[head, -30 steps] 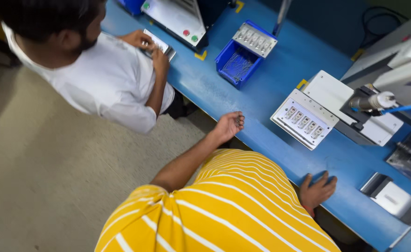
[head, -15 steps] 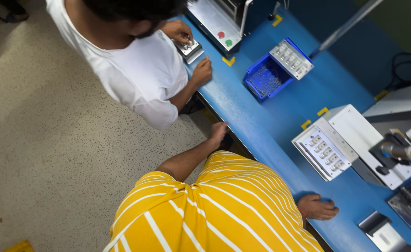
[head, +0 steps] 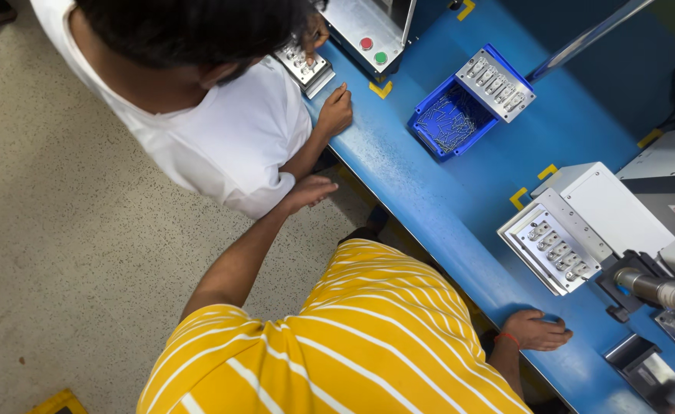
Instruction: The person picks small metal components from a blue bin and places them into slots on a white fixture. They repeatedly handle the components by hand, aligning and inserting them into the fixture while other workers perform similar tasks nearby.
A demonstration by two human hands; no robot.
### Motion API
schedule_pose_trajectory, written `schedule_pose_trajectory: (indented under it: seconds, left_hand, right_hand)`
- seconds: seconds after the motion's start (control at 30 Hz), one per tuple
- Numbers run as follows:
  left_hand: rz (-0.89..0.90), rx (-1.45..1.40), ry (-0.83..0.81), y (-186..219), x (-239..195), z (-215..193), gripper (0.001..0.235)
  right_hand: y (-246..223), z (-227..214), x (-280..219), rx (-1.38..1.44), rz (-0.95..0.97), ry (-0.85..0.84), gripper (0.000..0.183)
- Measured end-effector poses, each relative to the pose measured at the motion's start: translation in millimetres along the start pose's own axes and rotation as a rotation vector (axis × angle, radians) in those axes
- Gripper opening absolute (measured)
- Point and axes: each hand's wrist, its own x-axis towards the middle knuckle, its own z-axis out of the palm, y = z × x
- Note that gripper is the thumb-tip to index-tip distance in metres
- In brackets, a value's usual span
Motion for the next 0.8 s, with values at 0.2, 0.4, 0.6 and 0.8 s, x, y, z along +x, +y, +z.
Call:
schedule_pose_trajectory:
  seconds: [0.2, 0.4, 0.6, 0.8]
  left_hand:
    - [-0.043, -0.093, 0.048, -39, 24, 40, 0.046]
    - [-0.44, -0.731, 0.999, -19, 128, 98, 0.063]
    - [-0.447, -0.566, 1.362, 14, 179, 135, 0.075]
    - [-0.617, -0.469, 1.524, 27, 175, 136, 0.071]
  right_hand:
    - [-3, 1, 4, 0.002, 0.101, -0.005, 0.045]
    - [-15, 25, 12, -0.158, 0.375, 0.182, 0.04]
    - [-4, 39, 13, -0.471, 0.273, 0.392, 0.052]
    - [24, 70, 4, -0.456, 0.363, 0.175, 0.043]
